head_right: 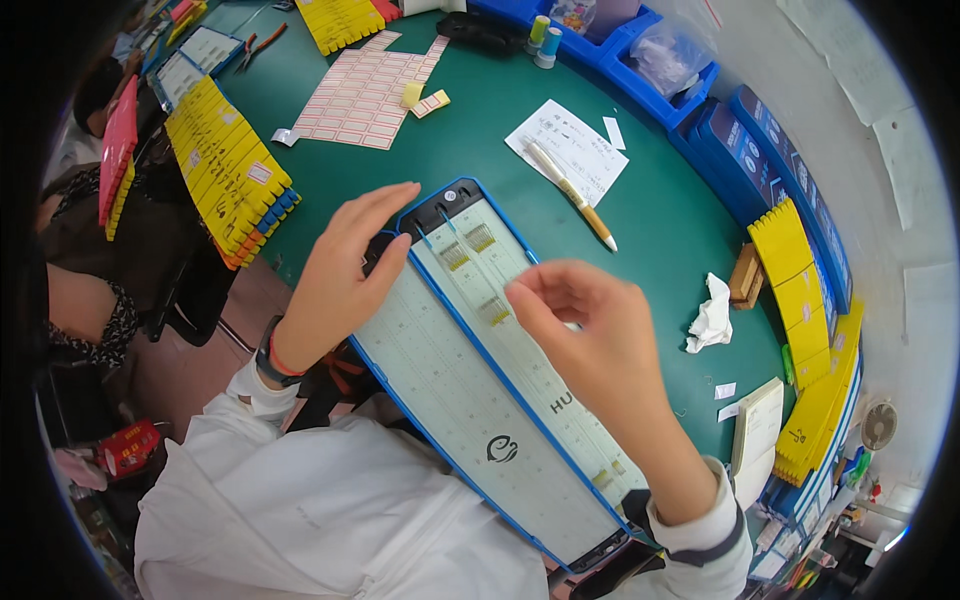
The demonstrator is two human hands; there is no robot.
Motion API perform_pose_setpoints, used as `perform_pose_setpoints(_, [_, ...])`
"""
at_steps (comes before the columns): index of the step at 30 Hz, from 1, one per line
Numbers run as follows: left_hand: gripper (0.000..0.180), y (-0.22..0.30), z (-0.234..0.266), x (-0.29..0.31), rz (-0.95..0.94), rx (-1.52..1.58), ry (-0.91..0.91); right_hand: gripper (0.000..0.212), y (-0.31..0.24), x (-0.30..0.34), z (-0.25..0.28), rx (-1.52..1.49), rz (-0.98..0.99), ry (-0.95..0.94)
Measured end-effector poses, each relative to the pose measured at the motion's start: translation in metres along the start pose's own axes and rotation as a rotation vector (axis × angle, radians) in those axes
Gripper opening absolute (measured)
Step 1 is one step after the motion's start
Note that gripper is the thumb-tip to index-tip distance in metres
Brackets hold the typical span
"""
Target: Cutting individual electronic components from a template using a pair of snips.
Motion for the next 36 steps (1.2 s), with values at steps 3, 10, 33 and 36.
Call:
perform_pose_setpoints(3, [0.041, -0.002, -0.006, 0.003, 0.035, -0.104, 0.033, 0.02, 0.018, -0.024, -0.019, 0.047, -0.082, -0.036])
perform_pose_setpoints(10, [0.041, -0.003, -0.019, 0.004, -0.053, -0.256, 0.057, 0.022, 0.016, -0.042, -0.016, -0.017, -0.045, 0.006])
perform_pose_setpoints(33, [0.048, 0.221, -0.09, 0.159, -0.292, 1.145, -1.314, 0.044, -0.083, 0.141, 0.121, -0.347, 0.429, 0.182])
perform_pose_setpoints(36, [0.057, 0.227, -0.14, 0.217, -0.095, 0.944, -1.571, 0.043, -0.087, 0.162, 0.121, -0.249, 0.517, 0.293])
Point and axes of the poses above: each hand's wrist, its own x-axis away from the middle knuckle, its own z-axis out of the back of the hand, y = z × x, the point moved 7 cm from there along -x, towards the middle knuckle, and after that the axes turned 1 degree about -z, right-handed, at the moved point
